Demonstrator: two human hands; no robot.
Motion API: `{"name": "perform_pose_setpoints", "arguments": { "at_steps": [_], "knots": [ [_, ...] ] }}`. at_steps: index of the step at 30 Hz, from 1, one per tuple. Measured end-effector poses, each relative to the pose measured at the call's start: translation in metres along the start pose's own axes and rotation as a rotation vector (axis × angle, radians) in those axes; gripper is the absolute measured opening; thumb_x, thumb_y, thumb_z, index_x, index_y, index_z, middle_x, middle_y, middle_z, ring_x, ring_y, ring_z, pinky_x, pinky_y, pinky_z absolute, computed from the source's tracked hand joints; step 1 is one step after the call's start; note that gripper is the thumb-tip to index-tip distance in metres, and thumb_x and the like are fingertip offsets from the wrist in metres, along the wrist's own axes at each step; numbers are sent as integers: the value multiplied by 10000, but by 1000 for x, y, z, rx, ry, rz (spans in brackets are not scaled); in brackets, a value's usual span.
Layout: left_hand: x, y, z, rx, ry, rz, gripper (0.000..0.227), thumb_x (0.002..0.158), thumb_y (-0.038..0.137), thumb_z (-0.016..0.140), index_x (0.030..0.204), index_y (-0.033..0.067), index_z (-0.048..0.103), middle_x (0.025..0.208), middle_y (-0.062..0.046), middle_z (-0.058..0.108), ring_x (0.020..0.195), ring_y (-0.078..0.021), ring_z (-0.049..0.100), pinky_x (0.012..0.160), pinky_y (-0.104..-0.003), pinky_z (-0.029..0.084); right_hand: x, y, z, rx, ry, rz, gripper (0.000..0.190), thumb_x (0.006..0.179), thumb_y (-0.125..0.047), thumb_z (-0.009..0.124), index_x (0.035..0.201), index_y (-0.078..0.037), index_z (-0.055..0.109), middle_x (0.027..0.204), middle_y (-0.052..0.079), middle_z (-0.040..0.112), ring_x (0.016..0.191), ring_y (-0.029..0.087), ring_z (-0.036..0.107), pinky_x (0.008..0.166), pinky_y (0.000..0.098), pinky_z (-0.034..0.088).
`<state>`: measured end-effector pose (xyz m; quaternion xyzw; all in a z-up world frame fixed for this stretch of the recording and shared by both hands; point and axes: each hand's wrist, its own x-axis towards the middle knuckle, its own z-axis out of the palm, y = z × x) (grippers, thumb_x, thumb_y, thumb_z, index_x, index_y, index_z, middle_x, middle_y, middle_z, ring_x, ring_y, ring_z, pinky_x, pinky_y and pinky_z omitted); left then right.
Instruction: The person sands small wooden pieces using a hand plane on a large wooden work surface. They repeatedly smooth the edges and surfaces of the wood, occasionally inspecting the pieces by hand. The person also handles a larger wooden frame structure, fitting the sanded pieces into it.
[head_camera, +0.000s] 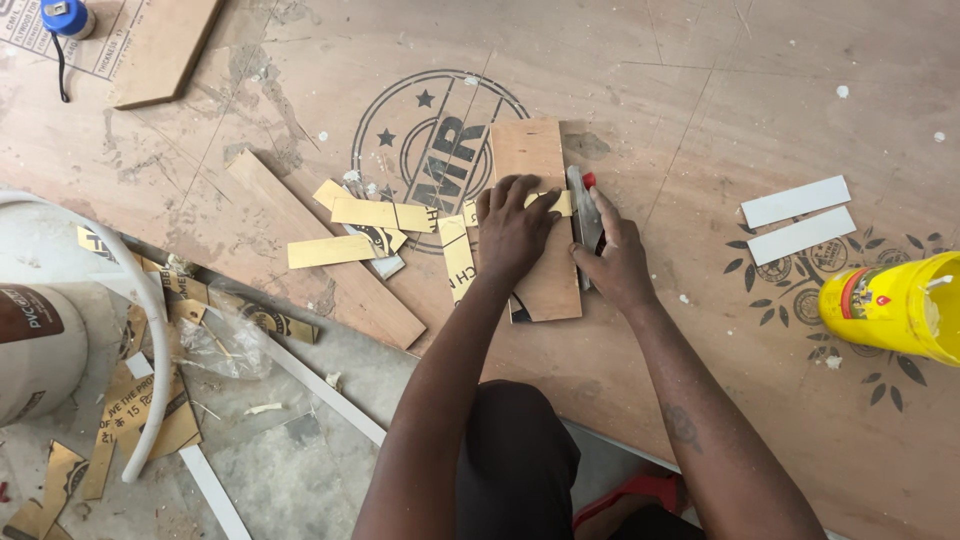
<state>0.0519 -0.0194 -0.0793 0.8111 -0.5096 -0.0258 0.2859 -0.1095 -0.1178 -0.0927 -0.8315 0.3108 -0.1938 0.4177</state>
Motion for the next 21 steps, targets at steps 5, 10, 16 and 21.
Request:
{"name": "perform_pose_setpoints", "arguments": {
  "at_steps": [5, 10, 16, 21],
  "knots": [
    [1, 3, 3, 30, -26, -9, 299, 892, 286, 753, 1180, 205, 755, 1208, 18, 618, 1257, -227, 505, 1117, -466, 319, -2, -2, 5, -70, -56, 162, 896, 832, -158, 781, 1609, -139, 336, 1361, 206, 590, 1206, 352, 563, 1045, 457, 457],
    [3, 10, 7, 49, -9, -44, 278, 880, 271, 752, 1150, 205, 757, 1188, 28, 619, 1253, -229, 505, 1134, -463, 313, 0, -3, 8, -150, -3, 78, 908, 809, -142, 763, 1609, -134, 333, 1400, 203, 584, 1233, 371, 554, 1072, 466, 450],
    [2, 7, 7, 52, -6, -25, 257, 900, 263, 732, 1151, 210, 748, 1203, 37, 626, 1256, -223, 508, 1146, -470, 298, 7, -3, 14, -206, 12, 22, 859, 853, -129, 703, 1626, -119, 327, 1431, 181, 594, 1231, 382, 561, 1084, 489, 440],
    [3, 8, 5, 46, -29, -22, 283, 906, 264, 720, 1184, 217, 742, 1205, 39, 623, 1261, -221, 513, 1135, -466, 291, 7, -3, 14, -232, 1, 44, 813, 868, -145, 697, 1600, -110, 346, 1349, 180, 622, 1231, 388, 567, 1065, 504, 441]
  ]
}}
